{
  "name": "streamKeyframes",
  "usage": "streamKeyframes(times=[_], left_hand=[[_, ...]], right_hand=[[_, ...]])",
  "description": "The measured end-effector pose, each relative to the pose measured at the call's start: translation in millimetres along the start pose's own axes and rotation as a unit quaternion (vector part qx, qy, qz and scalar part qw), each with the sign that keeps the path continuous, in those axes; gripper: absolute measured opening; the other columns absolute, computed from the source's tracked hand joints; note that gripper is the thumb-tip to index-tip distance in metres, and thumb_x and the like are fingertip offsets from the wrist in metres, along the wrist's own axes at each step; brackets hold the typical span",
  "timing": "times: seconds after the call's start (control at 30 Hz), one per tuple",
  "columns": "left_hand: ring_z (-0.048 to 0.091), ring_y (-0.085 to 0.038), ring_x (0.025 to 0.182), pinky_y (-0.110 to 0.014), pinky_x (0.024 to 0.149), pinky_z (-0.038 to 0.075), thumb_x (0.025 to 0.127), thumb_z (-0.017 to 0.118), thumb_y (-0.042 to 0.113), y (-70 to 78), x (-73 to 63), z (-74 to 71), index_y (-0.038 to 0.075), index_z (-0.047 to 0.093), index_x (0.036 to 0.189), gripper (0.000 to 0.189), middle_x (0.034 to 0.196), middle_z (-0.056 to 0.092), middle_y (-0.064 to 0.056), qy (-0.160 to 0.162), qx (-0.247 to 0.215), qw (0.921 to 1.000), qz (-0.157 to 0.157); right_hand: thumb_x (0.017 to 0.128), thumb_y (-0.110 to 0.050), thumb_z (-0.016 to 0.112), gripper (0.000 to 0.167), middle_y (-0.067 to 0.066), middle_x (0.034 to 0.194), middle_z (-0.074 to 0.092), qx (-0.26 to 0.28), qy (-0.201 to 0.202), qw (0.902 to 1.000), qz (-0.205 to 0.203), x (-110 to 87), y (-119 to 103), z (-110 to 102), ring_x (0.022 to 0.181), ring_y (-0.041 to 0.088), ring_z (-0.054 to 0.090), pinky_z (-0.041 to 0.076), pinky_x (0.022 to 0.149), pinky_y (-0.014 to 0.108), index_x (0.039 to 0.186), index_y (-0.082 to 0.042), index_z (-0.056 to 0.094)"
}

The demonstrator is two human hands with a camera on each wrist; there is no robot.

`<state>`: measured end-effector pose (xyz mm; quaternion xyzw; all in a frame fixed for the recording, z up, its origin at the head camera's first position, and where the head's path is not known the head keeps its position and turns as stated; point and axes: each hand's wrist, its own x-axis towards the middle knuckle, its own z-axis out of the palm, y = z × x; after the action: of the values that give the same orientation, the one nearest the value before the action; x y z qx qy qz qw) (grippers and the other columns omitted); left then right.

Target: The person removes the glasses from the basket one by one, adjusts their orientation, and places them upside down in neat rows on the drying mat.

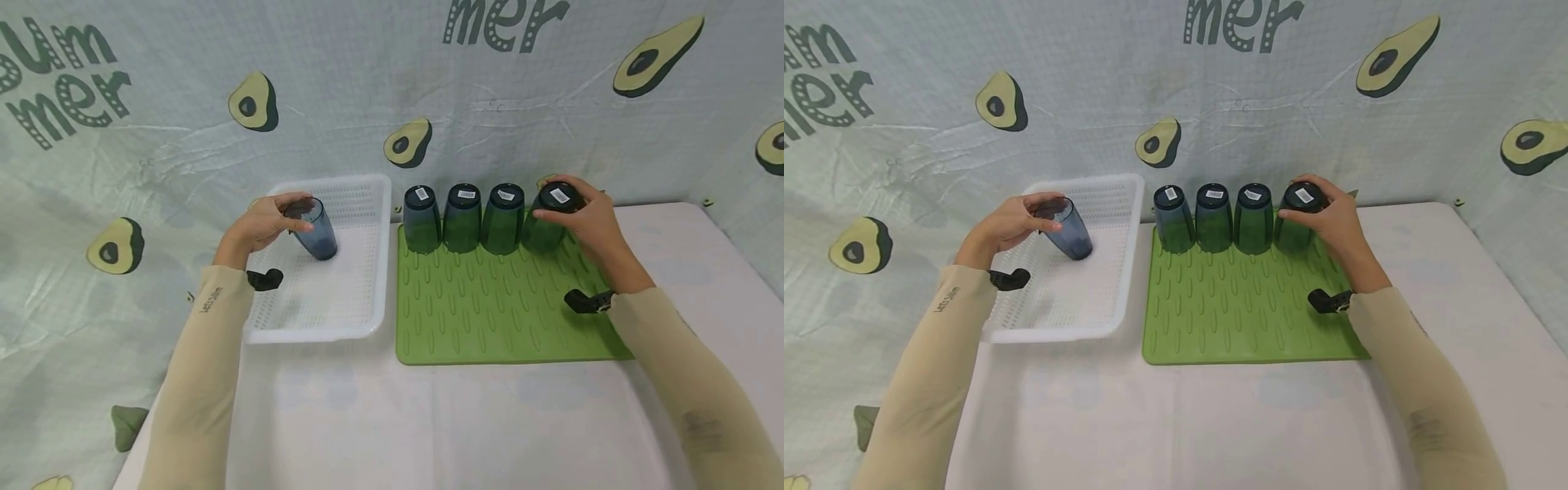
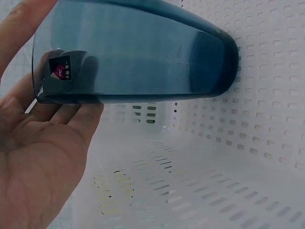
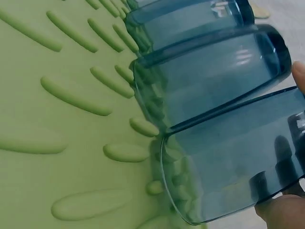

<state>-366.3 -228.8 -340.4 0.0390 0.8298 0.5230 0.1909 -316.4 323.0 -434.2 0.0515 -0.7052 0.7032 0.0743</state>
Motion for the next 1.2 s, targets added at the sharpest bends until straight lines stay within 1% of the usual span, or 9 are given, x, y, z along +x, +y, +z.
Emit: streamKeyframes(times=[0.23,0.37,0.57,0.7,0.9,1.07,1.2], left_hand=[[0.039,-0.029,0.144,-0.033,0.119,0.034,0.089,0.076,0.000,-1.4,1.1,0.0,0.007,0.039,0.156,0.077,0.154,0.044,-0.015,0.000,-0.005,1.0000,0.000],[0.039,-0.030,0.143,-0.033,0.118,0.035,0.089,0.077,0.002,-1.4,1.3,-0.1,0.007,0.038,0.157,0.078,0.155,0.043,-0.016,-0.003,-0.001,1.0000,0.000],[0.039,-0.027,0.144,-0.032,0.117,0.036,0.091,0.074,-0.001,0.7,0.5,-0.9,0.006,0.035,0.157,0.077,0.156,0.041,-0.016,-0.010,-0.002,0.9999,0.002],[0.038,-0.025,0.145,-0.031,0.116,0.037,0.092,0.073,-0.001,2.7,1.2,1.5,0.005,0.032,0.158,0.078,0.156,0.040,-0.015,-0.018,-0.003,0.9998,0.001],[0.041,-0.025,0.141,-0.032,0.118,0.035,0.093,0.073,0.000,0.8,0.8,0.5,0.007,0.034,0.158,0.076,0.154,0.041,-0.014,-0.019,-0.008,0.9998,0.001],[0.043,-0.023,0.139,-0.031,0.117,0.035,0.092,0.073,0.000,0.3,1.3,1.0,0.008,0.036,0.157,0.075,0.152,0.044,-0.012,-0.015,-0.013,0.9998,0.003],[0.042,-0.023,0.141,-0.030,0.116,0.037,0.092,0.074,0.002,0.9,2.9,1.2,0.008,0.036,0.157,0.076,0.153,0.044,-0.011,-0.017,-0.005,0.9998,0.005]], right_hand=[[0.087,0.002,0.078,0.062,0.010,0.153,0.040,0.055,-0.014,0.9980,0.029,6.4,9,-4,0.125,0.016,0.051,0.051,0.089,0.015,0.144,-0.010,0.055],[0.088,0.001,0.078,0.064,0.010,0.154,0.037,0.050,-0.019,0.9980,0.033,8.2,10,-5,0.124,0.015,0.051,0.051,0.088,0.015,0.146,-0.010,0.053],[0.088,0.001,0.078,0.065,0.011,0.154,0.037,0.054,-0.027,0.9973,0.042,11.3,11,-6,0.119,0.012,0.053,0.052,0.085,0.015,0.147,-0.010,0.052],[0.088,0.002,0.077,0.064,0.008,0.151,0.038,0.054,-0.041,0.9966,0.047,14.6,13,-9,0.117,0.011,0.055,0.053,0.085,0.015,0.146,-0.010,0.051],[0.090,0.006,0.073,0.061,0.010,0.149,0.038,0.064,-0.086,0.9934,0.042,21.8,14,-14,0.119,0.012,0.053,0.053,0.085,0.017,0.145,-0.007,0.050],[0.092,0.010,0.068,0.057,0.005,0.138,0.047,0.092,-0.110,0.9888,0.040,26.5,16,-18,0.117,0.011,0.055,0.053,0.085,0.018,0.144,-0.006,0.050],[0.093,0.014,0.063,0.055,0.004,0.133,0.051,0.109,-0.126,0.9855,0.032,26.8,18,-20,0.114,0.010,0.057,0.054,0.084,0.019,0.143,-0.003,0.048]])
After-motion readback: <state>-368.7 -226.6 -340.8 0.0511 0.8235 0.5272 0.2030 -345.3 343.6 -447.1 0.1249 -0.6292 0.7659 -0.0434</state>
